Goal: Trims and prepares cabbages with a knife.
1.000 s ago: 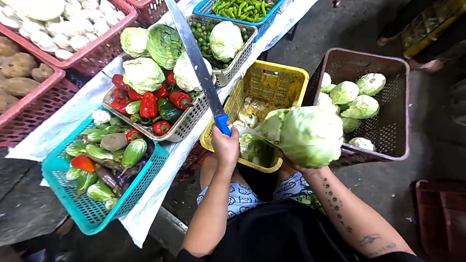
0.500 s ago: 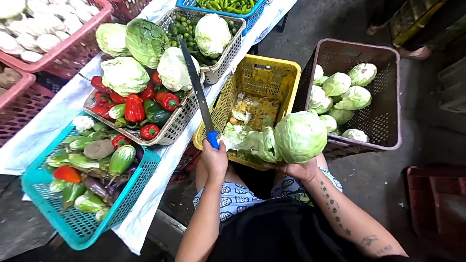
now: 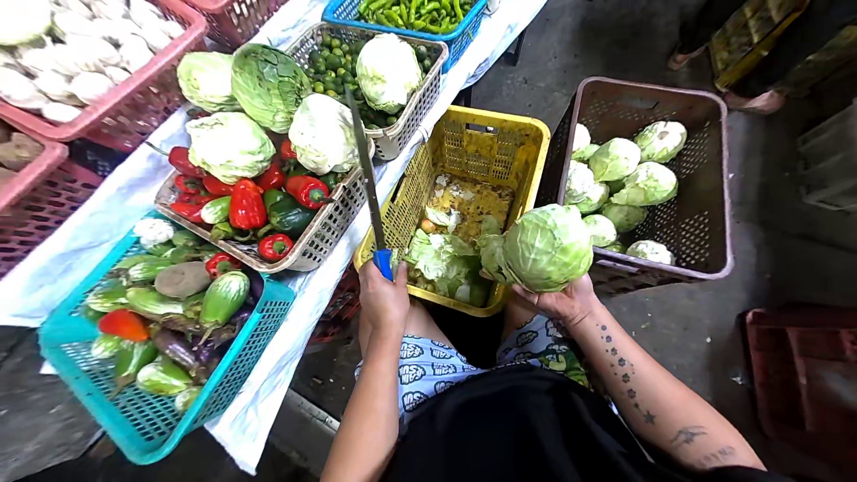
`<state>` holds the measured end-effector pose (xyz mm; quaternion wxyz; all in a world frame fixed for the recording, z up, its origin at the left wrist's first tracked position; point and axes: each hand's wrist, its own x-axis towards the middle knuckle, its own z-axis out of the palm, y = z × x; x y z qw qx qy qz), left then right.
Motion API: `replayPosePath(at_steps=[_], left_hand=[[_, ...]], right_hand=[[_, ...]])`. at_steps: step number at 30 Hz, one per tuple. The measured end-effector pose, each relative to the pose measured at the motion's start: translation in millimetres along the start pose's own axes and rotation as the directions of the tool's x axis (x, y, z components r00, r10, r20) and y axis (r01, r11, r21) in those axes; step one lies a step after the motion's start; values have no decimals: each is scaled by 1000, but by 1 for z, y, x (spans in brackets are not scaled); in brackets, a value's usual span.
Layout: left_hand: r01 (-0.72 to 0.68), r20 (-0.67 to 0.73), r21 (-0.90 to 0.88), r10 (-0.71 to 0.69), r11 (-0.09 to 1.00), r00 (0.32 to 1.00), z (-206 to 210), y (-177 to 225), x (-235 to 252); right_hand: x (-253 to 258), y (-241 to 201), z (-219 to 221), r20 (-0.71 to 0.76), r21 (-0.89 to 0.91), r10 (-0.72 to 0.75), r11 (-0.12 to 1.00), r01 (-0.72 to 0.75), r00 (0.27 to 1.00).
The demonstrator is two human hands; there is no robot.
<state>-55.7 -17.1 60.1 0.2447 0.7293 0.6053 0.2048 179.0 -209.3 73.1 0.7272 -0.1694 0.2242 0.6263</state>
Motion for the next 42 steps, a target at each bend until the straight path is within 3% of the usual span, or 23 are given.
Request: replayPosePath(at_steps=[3,4,6,8,11,14,17,20,23,28,32,35,38,40,42], left_hand=[[58,230,-226,-5,972,973,-17,33,-23],[113,340,-394,31,912,940,-17,43,-33],[276,483,-674,126,686,867,-10,62,-53],[327,470,-734,99,595,877,-8,79,-63],[253,363,-781,86,571,928,-17,90,-64],[203,340,-776,125,598,932,-30,83,-63],[205,362,-751,132,628,923,-28,75,-59],[279,405,-729,64,625,912,-27,72,-63],[288,383,-758,42,585,923,-41,71,-69],[157,245,-821,91,548,965,-69,70,-65],[128,302,-694,124,709,945,-59,63,-41],[109,501,-389,110,915,859,-30,54,-16],[50,569,-194,71,980,819,-10,59,-11],[107,567,-326,103,939,817,-1,64,-23],[223,538,-551,138,804,832,6,68,-39]], right_hand=[[1,9,-1,-16,58,28,998,-27,999],[0,15,-1,11,55,38,998,-38,999],[1,29,-6,131,8,68,998,-70,989],[7,36,-12,210,-71,92,994,-79,973],[7,32,-11,255,-175,136,980,-93,957],[0,17,-9,156,-330,177,937,-117,972],[14,6,-17,191,-424,167,903,-72,967],[28,8,-48,179,-293,159,951,-102,971],[18,18,-32,182,-207,102,976,-63,978],[14,9,-9,259,-300,146,952,-64,955],[13,13,-4,239,-272,-44,956,110,970],[14,26,4,216,-321,-206,908,269,954],[21,35,7,219,-452,-331,799,396,918],[23,36,1,263,-513,-382,722,464,886],[23,35,-7,306,-558,-423,646,521,853]])
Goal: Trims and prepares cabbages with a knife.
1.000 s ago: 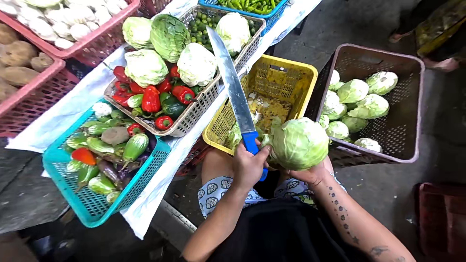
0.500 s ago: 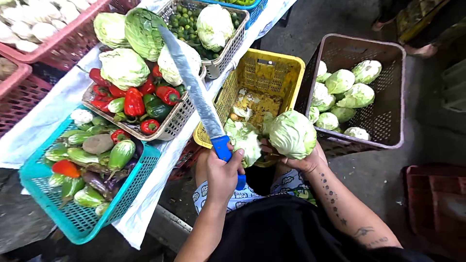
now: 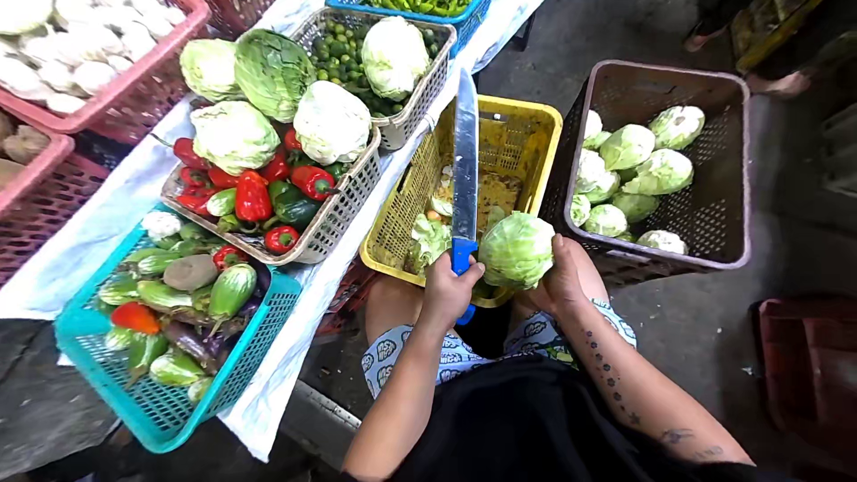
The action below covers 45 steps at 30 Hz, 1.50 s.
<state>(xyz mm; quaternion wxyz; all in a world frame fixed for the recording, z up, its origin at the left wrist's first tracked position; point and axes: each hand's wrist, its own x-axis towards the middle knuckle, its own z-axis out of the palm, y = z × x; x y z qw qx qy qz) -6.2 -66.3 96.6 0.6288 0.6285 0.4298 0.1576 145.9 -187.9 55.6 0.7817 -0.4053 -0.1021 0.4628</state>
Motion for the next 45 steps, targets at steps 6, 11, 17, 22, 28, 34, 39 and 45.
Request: replayPosePath(at_steps=[6,11,17,22,28,34,39,45], left_hand=[[-23,-175,-18,19,1000,984,9,1,-7],[-45,-206,24,49,999,977,0,-3,-6],[-201,-99,-158,187,967,977,-10,25,-45],[-261,124,-188,286,947,950,-17,29,-68],[-304,134,-243,342,921,930,-31,21,-73],[-263,-106,30,265,964,958,-35,19,-37],[-301,-149,60,307,952,940,-46,15,-19],[-178,-195,81,190,981,962,-44,-9,-1]], right_hand=[[-2,15,-9,-49,-136,-122,984,115,991],[-2,22,-12,-49,-68,-20,998,16,999],[-3,8,3,-95,-16,207,978,-209,974],[10,3,24,-148,107,269,961,-255,952],[16,-19,33,-216,92,229,973,-214,949],[24,-35,28,-169,235,282,942,-239,944],[30,-52,21,-198,413,278,893,-178,940],[34,-66,21,-288,562,185,827,9,940]])
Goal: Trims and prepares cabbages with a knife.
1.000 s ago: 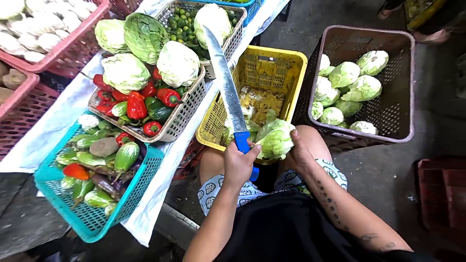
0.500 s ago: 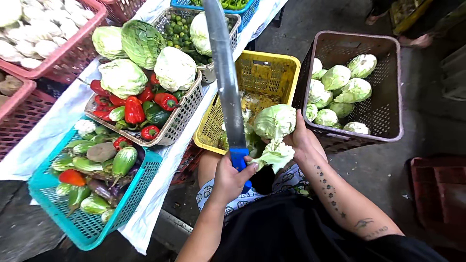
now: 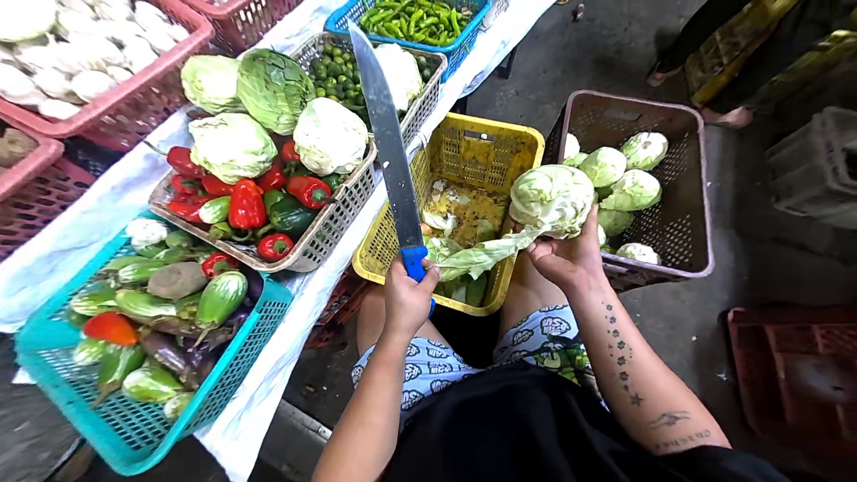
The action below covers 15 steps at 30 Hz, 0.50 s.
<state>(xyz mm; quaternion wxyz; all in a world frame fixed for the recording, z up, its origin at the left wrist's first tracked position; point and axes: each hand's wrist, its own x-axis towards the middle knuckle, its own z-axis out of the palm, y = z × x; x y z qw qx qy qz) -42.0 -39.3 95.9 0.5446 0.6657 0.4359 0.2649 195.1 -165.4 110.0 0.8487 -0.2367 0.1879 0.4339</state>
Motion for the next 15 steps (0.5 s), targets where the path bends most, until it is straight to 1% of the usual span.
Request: replayPosePath(at_steps=[3,6,8,10,12,13,15], left_hand=[[61,-33,96,-58,994,998,9,-21,10],[75,-3,122,-75,990,997,19,-18,7],[-15,22,44,14,999,1000,31,-7,0],[-95,56,-71,99,993,994,45,6,-6],[-117,79,-124,127,985,989,58,21,-7],[-103,72,-113,112,988,991,63,27,-6],[-53,28,-73,56,996,998,69,35,-3]], right_hand=[[-2,2,1,21,-23,-75,997,75,997],[-15,16,4,76,-99,-198,974,205,977],[-22,31,7,129,-149,-296,938,314,946],[-26,50,10,142,-191,-370,900,392,918],[-30,68,11,182,-225,-393,876,428,901],[-32,75,11,191,-237,-387,874,425,902],[-38,85,15,166,-260,-342,890,375,925]])
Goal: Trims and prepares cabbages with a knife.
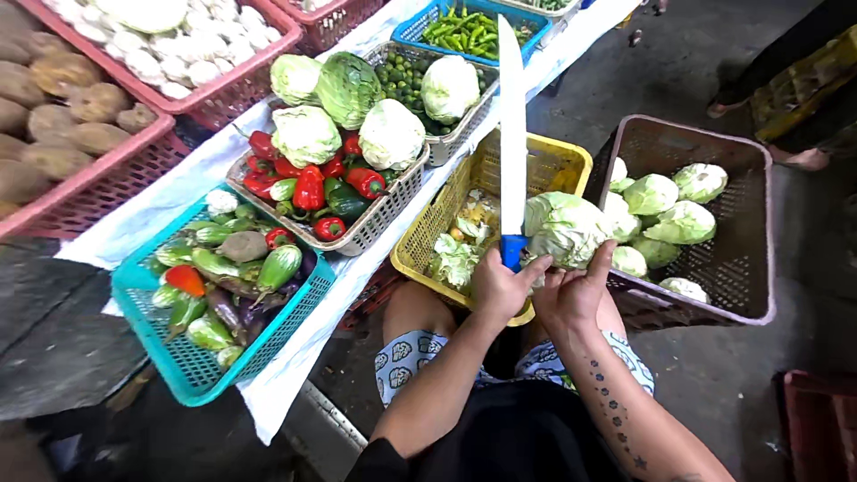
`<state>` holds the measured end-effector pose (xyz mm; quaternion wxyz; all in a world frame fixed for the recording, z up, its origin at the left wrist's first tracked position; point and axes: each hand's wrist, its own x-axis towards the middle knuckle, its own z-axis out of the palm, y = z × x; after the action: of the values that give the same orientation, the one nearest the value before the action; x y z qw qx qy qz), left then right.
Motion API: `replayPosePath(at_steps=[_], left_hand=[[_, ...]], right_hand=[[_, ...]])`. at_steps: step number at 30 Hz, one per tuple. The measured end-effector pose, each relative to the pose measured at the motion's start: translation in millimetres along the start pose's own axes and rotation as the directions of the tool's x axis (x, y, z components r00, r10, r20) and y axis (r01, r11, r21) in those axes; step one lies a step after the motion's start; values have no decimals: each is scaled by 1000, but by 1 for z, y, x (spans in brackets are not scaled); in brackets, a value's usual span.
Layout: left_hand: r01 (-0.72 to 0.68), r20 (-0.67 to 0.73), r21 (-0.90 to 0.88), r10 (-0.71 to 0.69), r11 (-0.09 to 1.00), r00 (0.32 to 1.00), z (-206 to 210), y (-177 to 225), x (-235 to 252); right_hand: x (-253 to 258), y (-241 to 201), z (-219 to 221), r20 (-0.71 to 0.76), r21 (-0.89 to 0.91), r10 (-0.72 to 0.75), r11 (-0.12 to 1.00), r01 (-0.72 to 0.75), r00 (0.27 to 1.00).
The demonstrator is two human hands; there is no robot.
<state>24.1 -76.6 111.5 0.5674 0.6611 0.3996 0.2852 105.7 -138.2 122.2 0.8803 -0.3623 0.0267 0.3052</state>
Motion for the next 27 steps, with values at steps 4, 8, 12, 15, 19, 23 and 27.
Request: replayPosePath(at_steps=[4,8,12,15,19,23,27], left_hand=[[-24,-34,-134,20,991,999,0,-4,0],[-9,8,-228,11,974,1000,-8,-9,0],[27,51,-244,-16,969,999,-10,-20,3],[117,78,-57,-112,992,991,-15,-38,16],[228,15,192,-236,954,972,-22,-70,31],[226,-44,199,-221,954,974,-22,-84,29],[200,-41,205,-195,958,980,-27,-87,25]], right_hand=[[-3,-2,1,41,-1,57,998,-57,998],[-2,3,3,12,-34,144,989,-143,990],[6,2,-1,-36,110,183,978,-178,983],[16,-5,10,-33,109,67,992,-63,997],[21,-2,32,152,-40,-75,996,82,986],[8,9,64,229,-80,35,997,-17,973],[1,12,74,143,-75,313,949,-305,939]])
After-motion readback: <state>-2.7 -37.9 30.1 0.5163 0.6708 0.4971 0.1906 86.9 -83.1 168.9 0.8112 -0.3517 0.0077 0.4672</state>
